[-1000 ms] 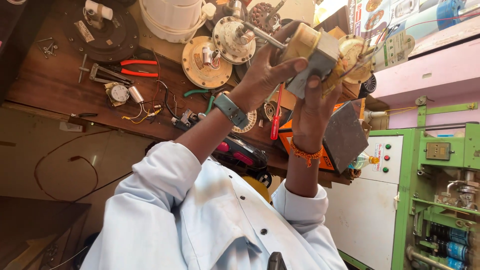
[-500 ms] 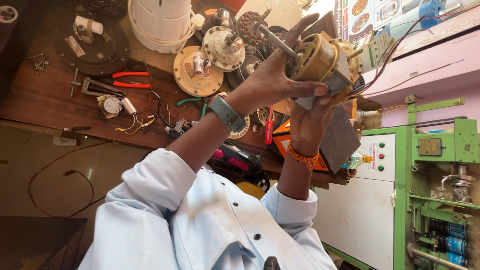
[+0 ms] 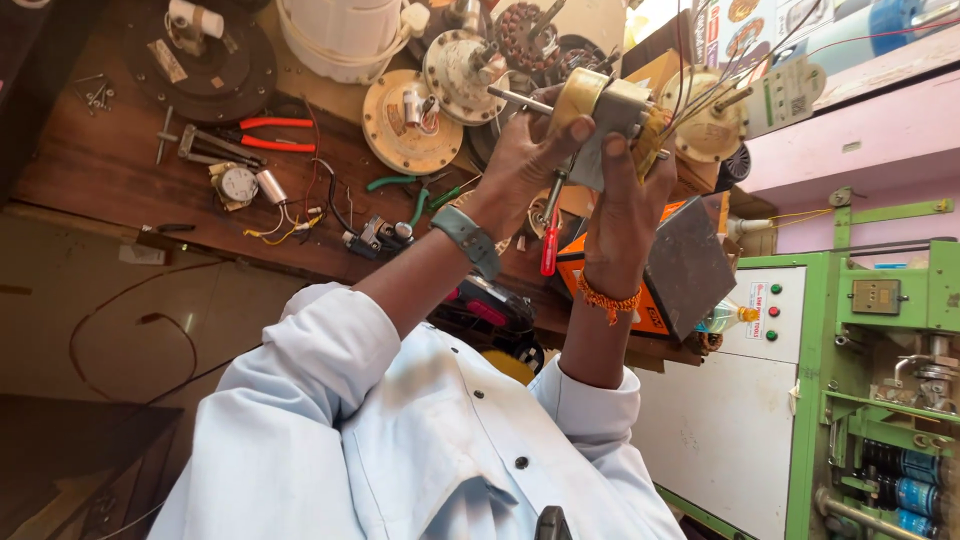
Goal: The person works at a cluttered repair-workshop bench handling an electric motor. They fit the wound armature into the motor housing, align the shaft and bearings, press components together by hand, and use a screwdriver to tighten screws while fitting the motor's end bell and fan cover.
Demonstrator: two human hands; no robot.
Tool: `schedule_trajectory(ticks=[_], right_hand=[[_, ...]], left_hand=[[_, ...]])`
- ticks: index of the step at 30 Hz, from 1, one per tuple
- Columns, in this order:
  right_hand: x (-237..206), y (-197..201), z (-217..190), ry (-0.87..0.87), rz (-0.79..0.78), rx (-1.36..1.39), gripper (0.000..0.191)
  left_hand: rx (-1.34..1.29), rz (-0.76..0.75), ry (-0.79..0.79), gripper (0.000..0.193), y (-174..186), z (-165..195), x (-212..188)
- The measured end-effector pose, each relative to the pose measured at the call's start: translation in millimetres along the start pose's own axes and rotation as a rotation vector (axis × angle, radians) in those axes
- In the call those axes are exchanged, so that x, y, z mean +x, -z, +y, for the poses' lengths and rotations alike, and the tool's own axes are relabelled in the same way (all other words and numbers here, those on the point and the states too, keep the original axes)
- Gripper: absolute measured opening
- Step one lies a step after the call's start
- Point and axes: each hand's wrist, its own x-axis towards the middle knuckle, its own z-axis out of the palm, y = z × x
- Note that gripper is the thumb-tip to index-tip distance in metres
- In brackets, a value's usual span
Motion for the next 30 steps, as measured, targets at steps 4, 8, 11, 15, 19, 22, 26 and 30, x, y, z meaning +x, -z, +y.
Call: schedule_trajectory(ticks=[4, 8, 11, 15, 19, 22, 26, 30], right_hand=[[2, -9, 12, -0.050, 0.046, 0.042, 0.074], [0, -7, 15, -0.030, 0.095, 0.031, 0.074], [-5, 4, 15, 0.021, 0.045, -0.036, 0.072], [5, 13, 24, 0.129, 0.138, -0.212, 0.076], [9, 5, 25, 0.211, 0.116, -0.119, 0.084], [-3, 0, 5, 0.414, -0.086, -0.940, 0.093], [-19, 16, -38, 0.176, -0.484, -0.668, 0.102], [-26, 34, -28, -0.116, -0.010, -0.307, 0.096]], left_hand=[[0.115, 0.204, -0.073, 0.101, -6, -8, -6], [0.497, 0.322, -0.143, 0.091, -15, 0, -28], [0.546, 0.325, -0.140, 0.095, -28, 10, -42], [0.508, 0.182, -0.051, 0.113, -43, 24, -36], [0.595, 0.122, -0.137, 0.127, -48, 21, -33], [0.460, 0.140, -0.176, 0.122, -39, 14, -33], [0.006, 0.090, -0.055, 0.109, -20, 11, -28], [-0.120, -0.096, 0.083, 0.099, -4, 17, -36]])
